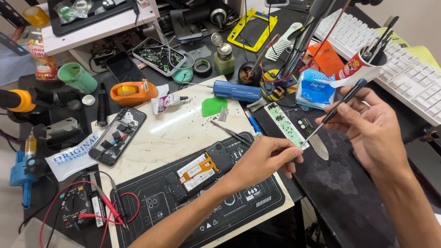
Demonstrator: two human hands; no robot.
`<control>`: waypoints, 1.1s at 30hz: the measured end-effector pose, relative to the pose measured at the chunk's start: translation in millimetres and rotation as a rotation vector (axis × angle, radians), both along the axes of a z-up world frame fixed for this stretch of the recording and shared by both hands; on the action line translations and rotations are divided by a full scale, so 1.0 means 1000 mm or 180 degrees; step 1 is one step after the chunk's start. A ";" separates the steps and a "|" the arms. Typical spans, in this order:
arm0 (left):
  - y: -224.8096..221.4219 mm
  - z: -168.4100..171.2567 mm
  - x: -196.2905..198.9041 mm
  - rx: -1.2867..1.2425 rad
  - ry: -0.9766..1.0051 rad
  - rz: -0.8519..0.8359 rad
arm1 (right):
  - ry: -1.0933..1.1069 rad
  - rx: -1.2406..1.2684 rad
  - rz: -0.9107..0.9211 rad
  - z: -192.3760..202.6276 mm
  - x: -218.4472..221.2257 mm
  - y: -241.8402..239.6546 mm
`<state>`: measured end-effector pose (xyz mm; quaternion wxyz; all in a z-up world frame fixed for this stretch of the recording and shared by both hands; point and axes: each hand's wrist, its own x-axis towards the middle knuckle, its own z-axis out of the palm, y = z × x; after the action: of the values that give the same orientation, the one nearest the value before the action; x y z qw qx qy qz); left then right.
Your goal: The person cleans and reassembles internal components of a tablet and mobile device by hand, using a cloth to wipe edges and a small screwdriver to secure a component.
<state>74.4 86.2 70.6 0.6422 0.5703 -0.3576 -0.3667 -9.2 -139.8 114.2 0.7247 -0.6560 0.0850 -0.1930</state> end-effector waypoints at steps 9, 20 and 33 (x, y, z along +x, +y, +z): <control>0.001 0.006 -0.006 0.0163 -0.0508 0.0277 | -0.0054 -0.0131 -0.0241 -0.004 -0.001 -0.009; 0.018 0.014 0.004 -0.0263 -0.0429 -0.0045 | 0.0374 0.0776 -0.0101 -0.038 0.009 -0.037; 0.008 -0.011 0.004 -0.0202 0.0143 0.0092 | 0.0048 0.0725 -0.0052 -0.038 0.009 -0.026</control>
<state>78.4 93.9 59.7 0.6731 0.5463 -0.3462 -0.3586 0.1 -165.7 76.4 0.7923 -0.5702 0.1171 -0.1831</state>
